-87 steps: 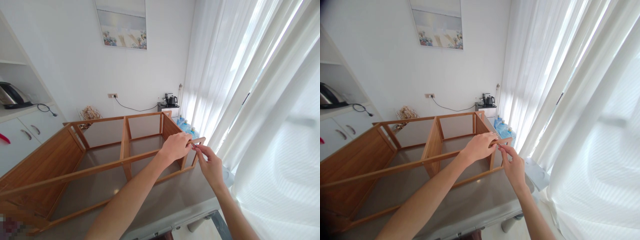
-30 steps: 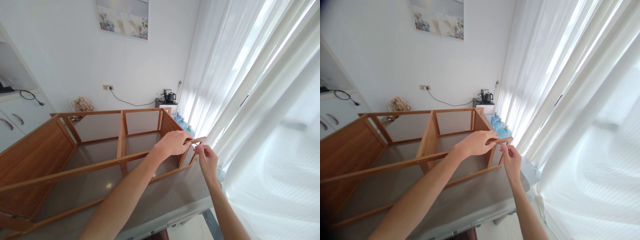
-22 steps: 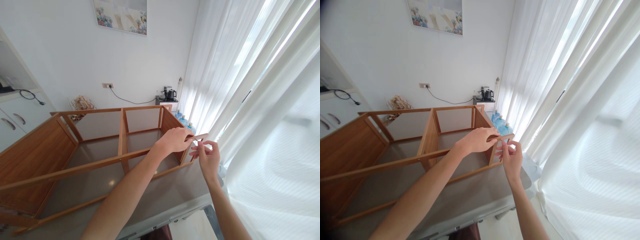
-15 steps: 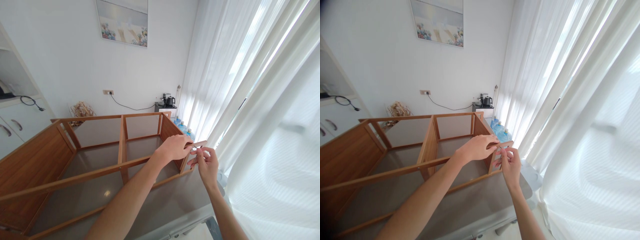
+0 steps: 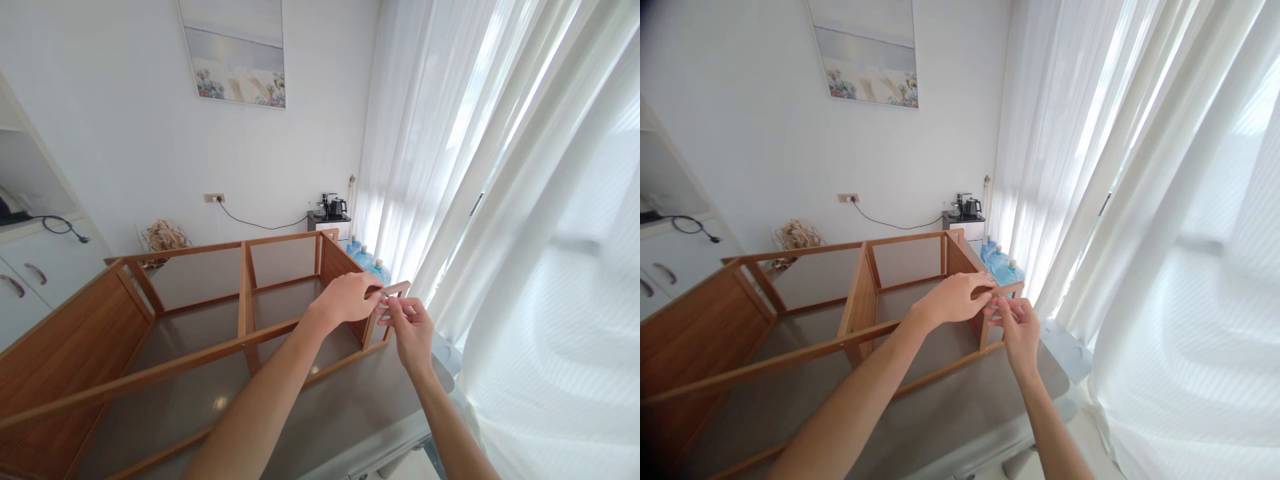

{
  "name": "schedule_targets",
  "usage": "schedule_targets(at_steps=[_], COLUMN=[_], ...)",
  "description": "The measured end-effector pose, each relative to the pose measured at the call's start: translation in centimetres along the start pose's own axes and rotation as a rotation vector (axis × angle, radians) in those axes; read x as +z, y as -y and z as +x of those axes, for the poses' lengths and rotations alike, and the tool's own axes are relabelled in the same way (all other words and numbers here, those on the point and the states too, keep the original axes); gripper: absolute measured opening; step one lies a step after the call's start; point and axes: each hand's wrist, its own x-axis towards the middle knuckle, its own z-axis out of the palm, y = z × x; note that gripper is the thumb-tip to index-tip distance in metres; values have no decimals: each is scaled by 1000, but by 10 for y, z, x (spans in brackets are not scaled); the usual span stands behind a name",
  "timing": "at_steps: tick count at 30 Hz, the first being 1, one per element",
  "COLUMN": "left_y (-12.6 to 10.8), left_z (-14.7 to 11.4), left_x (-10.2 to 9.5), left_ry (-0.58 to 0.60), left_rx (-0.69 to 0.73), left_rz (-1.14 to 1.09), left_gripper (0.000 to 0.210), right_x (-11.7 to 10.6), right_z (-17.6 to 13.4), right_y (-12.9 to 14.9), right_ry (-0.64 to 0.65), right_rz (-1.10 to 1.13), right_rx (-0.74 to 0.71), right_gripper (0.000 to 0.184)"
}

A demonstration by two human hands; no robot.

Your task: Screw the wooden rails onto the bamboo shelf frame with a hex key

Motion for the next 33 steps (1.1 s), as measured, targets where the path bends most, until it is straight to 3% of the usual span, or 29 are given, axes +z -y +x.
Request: schedule_targets(at_steps=[13,22,33], left_y=[1,-1,-1], left_z=[1,-1,-1], left_x=[2,-1,1], left_ry=[5,34,13], left_rx=[-9,-2,-3], left_rz=[6,15,14], left_gripper=[36,37,36], right_x=[-10,-6,-10], right_z=[3,-4,-7], right_y=[3,12,11], right_ry=[54,99,115], right_rz=[73,-102,-131], right_rx=[74,-61,-62], right_gripper=[31,21,22])
